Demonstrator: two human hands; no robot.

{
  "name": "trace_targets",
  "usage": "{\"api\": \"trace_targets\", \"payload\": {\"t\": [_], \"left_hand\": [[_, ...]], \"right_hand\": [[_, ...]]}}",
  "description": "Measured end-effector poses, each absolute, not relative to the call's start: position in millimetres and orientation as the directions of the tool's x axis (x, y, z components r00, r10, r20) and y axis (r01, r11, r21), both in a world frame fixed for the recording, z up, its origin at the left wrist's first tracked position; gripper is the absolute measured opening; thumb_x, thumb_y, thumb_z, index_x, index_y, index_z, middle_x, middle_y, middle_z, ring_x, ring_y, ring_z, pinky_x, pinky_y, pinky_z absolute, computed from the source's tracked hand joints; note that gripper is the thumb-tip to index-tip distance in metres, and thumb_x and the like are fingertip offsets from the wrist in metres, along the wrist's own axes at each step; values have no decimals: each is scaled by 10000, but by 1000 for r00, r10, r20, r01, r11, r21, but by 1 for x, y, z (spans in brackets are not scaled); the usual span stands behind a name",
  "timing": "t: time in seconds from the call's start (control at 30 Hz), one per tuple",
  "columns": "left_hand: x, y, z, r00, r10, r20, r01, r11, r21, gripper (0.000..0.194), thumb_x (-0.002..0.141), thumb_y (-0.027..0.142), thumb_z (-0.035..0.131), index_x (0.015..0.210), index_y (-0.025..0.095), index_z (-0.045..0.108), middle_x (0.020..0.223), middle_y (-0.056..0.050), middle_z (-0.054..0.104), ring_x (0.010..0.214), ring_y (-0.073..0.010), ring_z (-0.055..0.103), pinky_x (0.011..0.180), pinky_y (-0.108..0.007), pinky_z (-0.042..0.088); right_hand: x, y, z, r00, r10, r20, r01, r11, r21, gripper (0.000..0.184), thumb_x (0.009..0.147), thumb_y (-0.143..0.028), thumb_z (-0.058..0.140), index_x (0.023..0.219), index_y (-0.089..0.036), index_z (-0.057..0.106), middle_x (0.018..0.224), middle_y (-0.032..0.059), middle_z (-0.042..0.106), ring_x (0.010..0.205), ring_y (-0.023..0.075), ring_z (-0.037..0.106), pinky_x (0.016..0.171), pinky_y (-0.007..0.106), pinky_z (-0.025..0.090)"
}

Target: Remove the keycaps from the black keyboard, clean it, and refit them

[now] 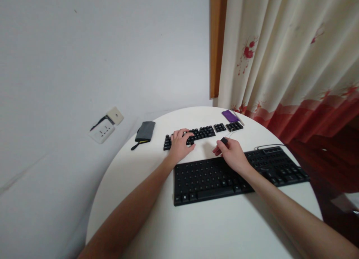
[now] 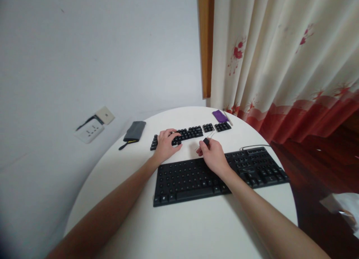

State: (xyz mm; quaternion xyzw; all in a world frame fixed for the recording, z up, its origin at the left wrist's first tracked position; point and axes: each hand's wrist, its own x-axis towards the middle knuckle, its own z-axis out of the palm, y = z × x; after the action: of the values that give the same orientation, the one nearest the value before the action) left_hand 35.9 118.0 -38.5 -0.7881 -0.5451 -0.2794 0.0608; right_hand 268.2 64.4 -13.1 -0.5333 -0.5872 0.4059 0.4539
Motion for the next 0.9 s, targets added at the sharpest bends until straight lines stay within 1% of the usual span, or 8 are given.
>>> {"api": "trace_targets", "payload": {"t": [0.1, 0.17, 0.37, 0.47, 0.7, 0.9], "left_hand": [[34, 118, -39, 275, 817, 506, 887, -419, 194, 197, 758, 284, 758, 950, 290, 717, 1304, -30, 554, 1199, -303, 429, 1018, -475, 347], [34, 118, -40, 288, 810, 511, 880, -434, 193, 127, 766, 280, 754, 891, 288, 730, 1307, -19, 555, 1198, -297, 429, 1016, -474, 348], [35, 118, -40, 281, 824, 491, 884, -421, 201, 104, 768, 284, 752, 870, 278, 731, 1314, -29, 555, 1204, -307, 424, 1006, -486, 356], [35, 118, -40, 272, 826, 494, 886, -415, 206, 152, 762, 278, 753, 909, 278, 716, 1304, -32, 558, 1202, -304, 428, 1008, -482, 354], [36, 117, -37, 237, 844, 481, 894, -384, 233, 436, 753, 272, 745, 1172, 294, 625, 1279, -49, 558, 1184, -304, 437, 1007, -456, 360], [36, 115, -36, 231, 839, 492, 892, -385, 238, 463, 750, 269, 743, 1192, 294, 609, 1259, -49, 565, 1172, -304, 445, 997, -457, 360]], "right_hand": [[268, 64, -13, -22, 994, 105, 265, 107, -958, 307, 927, -375, 497, 720, -173, 600, 718, 88, 734, 617, 180, 685, 575, 277, 488], [268, 65, -14, -26, 994, 106, 271, 109, -956, 308, 925, -377, 498, 719, -174, 603, 703, 85, 729, 613, 181, 682, 576, 279, 488], [268, 66, -16, -41, 993, 114, 272, 121, -955, 297, 924, -374, 500, 723, -177, 594, 707, 84, 730, 609, 184, 682, 578, 285, 493], [269, 65, -16, -46, 993, 110, 267, 119, -956, 297, 924, -383, 502, 729, -177, 591, 712, 85, 731, 613, 183, 683, 580, 283, 496], [268, 64, -14, -52, 992, 114, 272, 124, -954, 303, 923, -385, 497, 727, -176, 596, 719, 85, 733, 610, 176, 677, 584, 278, 500], [268, 63, -13, -59, 991, 121, 274, 133, -952, 313, 919, -395, 503, 715, -179, 600, 714, 86, 734, 606, 179, 675, 586, 283, 498]]}}
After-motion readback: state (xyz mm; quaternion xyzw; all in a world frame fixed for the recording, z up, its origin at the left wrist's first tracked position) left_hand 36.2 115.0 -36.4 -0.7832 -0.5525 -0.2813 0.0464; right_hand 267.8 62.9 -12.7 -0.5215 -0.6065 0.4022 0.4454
